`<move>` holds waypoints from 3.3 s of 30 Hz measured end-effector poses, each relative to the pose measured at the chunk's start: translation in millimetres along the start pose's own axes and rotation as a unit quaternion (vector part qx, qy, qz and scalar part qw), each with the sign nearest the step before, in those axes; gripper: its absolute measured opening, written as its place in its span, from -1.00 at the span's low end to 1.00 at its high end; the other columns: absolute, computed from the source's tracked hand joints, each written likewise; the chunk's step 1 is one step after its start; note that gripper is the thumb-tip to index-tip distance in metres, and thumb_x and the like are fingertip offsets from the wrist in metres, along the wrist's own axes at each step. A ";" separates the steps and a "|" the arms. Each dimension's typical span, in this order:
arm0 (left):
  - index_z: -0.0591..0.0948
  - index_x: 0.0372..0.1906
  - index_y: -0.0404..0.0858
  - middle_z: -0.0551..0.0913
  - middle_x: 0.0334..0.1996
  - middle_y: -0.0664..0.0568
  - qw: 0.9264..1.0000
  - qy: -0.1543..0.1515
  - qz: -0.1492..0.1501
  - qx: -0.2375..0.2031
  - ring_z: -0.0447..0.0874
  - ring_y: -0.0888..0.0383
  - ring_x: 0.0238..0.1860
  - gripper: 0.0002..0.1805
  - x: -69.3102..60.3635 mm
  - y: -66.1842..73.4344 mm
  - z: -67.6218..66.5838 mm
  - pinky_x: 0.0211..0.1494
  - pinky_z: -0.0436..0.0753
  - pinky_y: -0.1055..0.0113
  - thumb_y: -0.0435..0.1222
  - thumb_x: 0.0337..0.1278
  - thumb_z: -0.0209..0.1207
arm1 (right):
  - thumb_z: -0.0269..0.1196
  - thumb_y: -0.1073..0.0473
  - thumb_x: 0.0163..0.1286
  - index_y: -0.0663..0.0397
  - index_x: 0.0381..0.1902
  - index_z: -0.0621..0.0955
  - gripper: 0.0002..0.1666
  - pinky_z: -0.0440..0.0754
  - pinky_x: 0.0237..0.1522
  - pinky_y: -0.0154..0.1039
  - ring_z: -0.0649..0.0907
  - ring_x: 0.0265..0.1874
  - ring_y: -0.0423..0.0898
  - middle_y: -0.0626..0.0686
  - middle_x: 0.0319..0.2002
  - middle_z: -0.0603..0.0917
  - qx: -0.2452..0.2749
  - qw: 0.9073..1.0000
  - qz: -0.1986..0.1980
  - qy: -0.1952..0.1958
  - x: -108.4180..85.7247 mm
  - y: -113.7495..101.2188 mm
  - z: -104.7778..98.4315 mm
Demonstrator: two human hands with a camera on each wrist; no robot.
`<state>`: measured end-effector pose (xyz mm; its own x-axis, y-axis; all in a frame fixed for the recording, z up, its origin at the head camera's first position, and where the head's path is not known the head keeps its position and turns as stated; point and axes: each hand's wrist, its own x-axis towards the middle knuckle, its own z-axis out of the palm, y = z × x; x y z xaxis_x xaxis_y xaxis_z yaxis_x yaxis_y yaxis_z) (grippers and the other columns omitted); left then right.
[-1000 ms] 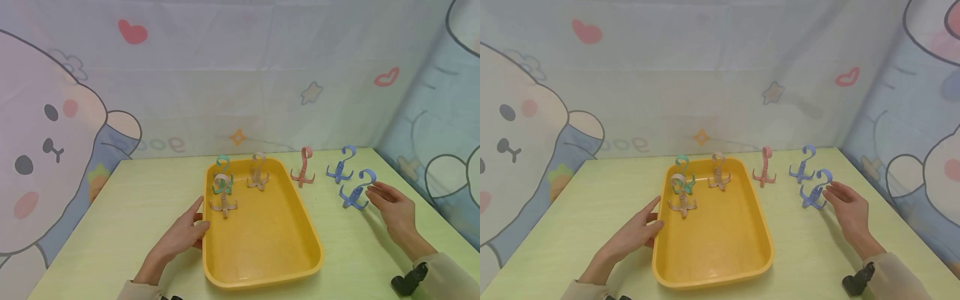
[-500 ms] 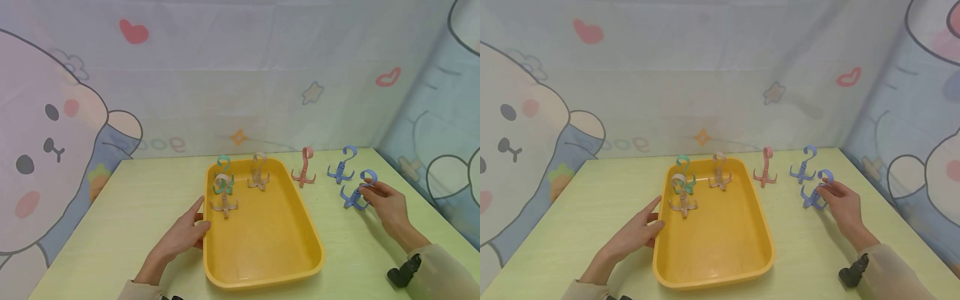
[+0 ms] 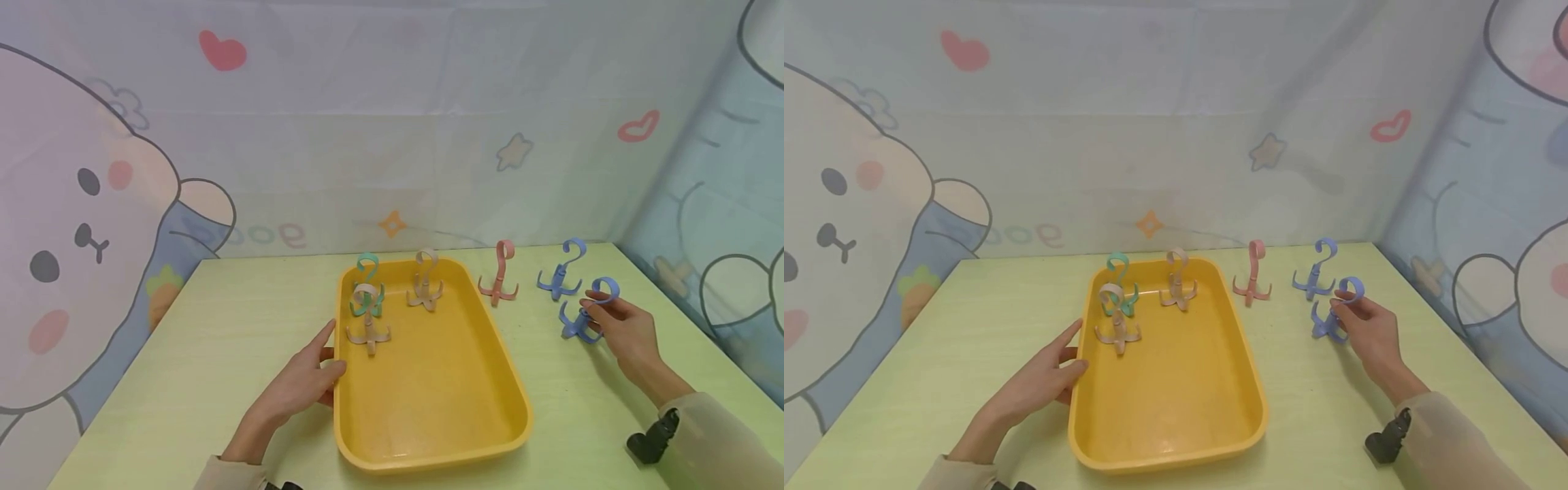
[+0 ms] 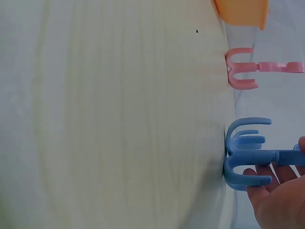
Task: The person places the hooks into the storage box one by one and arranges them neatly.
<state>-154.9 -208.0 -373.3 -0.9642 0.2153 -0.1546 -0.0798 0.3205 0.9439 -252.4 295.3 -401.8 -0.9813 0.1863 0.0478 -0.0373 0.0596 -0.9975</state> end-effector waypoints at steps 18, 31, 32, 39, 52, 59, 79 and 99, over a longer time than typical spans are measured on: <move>-0.17 0.76 -0.12 0.50 0.37 -0.42 1.000 0.002 -0.003 0.003 0.84 -0.01 -0.37 -0.05 0.4 1.2 0.0 -0.25 0.86 0.10 -0.33 0.41 0.03 | 0.29 0.22 0.54 -0.18 0.06 0.63 -0.78 0.78 -0.21 -0.47 0.82 -0.20 -0.39 -0.33 -0.20 0.84 0.053 0.996 -0.050 -0.041 -5.1 -8.8 3.8; -0.16 0.76 -0.11 0.51 0.36 -0.43 1.000 -0.001 0.002 0.004 0.84 -0.02 -0.36 -0.06 -0.5 1.3 -0.1 -0.25 0.86 0.10 -0.33 0.41 0.02 | 0.29 0.27 0.53 -0.17 0.16 0.60 -0.66 0.80 -0.19 -0.40 0.85 -0.19 -0.30 -0.22 -0.18 0.86 0.099 0.989 -0.076 -0.073 -8.3 -13.6 9.1; -0.15 0.76 -0.10 0.51 0.36 -0.43 1.000 -0.001 0.001 0.004 0.84 -0.02 -0.36 -0.06 -0.5 1.3 0.0 -0.25 0.86 0.10 -0.34 0.41 0.02 | 0.29 0.27 0.53 -0.17 0.16 0.60 -0.67 0.80 -0.18 -0.40 0.85 -0.18 -0.29 -0.22 -0.18 0.86 0.102 0.989 -0.077 -0.077 -8.5 -14.3 9.8; -0.13 0.76 -0.08 0.47 0.40 -0.42 1.000 0.012 -0.012 -0.002 0.85 -0.04 -0.34 -0.06 0.1 1.1 1.7 -0.25 0.86 0.09 -0.34 0.41 0.04 | 0.27 0.32 0.52 -0.13 0.17 0.63 -0.65 0.81 -0.14 -0.35 0.86 -0.16 -0.22 -0.15 -0.15 0.87 0.122 0.982 -0.097 -0.104 -10.2 -20.6 16.7; -0.14 0.76 -0.09 0.47 0.41 -0.41 1.000 0.013 -0.015 -0.003 0.86 -0.06 -0.33 -0.06 0.4 0.9 2.3 -0.23 0.86 0.08 -0.34 0.41 0.04 | 0.24 0.35 0.54 -0.11 0.21 0.64 -0.62 0.82 -0.12 -0.28 0.87 -0.17 -0.17 -0.10 -0.11 0.87 0.133 0.975 -0.102 -0.143 -11.1 -28.9 24.3; -0.13 0.76 -0.09 0.47 0.41 -0.41 1.000 0.014 -0.014 -0.003 0.86 -0.06 -0.32 -0.06 0.1 1.6 2.4 -0.23 0.86 0.08 -0.34 0.42 0.03 | 0.25 0.33 0.53 -0.08 0.23 0.63 -0.62 0.82 -0.11 -0.26 0.87 -0.14 -0.14 -0.09 -0.09 0.87 0.133 0.975 -0.092 -0.154 -10.8 -36.0 28.4; -0.18 0.76 -0.14 0.45 0.42 -0.43 1.000 0.002 -0.005 0.003 0.85 -0.06 -0.33 -0.05 -2.6 2.1 2.2 -0.25 0.86 0.08 -0.33 0.43 0.03 | 0.25 0.33 0.54 -0.07 0.18 0.64 -0.66 0.83 -0.09 -0.21 0.86 -0.09 -0.11 -0.07 -0.07 0.87 0.107 0.970 -0.088 -0.198 -19.3 -58.9 48.0; -0.17 0.76 -0.12 0.47 0.40 -0.43 1.000 0.003 -0.004 0.004 0.85 -0.05 -0.36 -0.06 -2.2 1.8 2.2 -0.26 0.86 0.08 -0.33 0.44 0.03 | 0.22 0.36 0.55 -0.05 0.18 0.65 -0.66 0.82 -0.07 -0.20 0.86 -0.07 -0.11 -0.04 -0.06 0.86 0.095 0.964 -0.112 -0.222 -24.8 -73.0 70.1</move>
<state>-152.4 -205.9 -371.9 -0.9650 0.2078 -0.1600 -0.0849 0.3295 0.9403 -238.6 217.6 -333.8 -0.9273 -0.2502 0.2783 -0.2500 -0.1393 -0.9582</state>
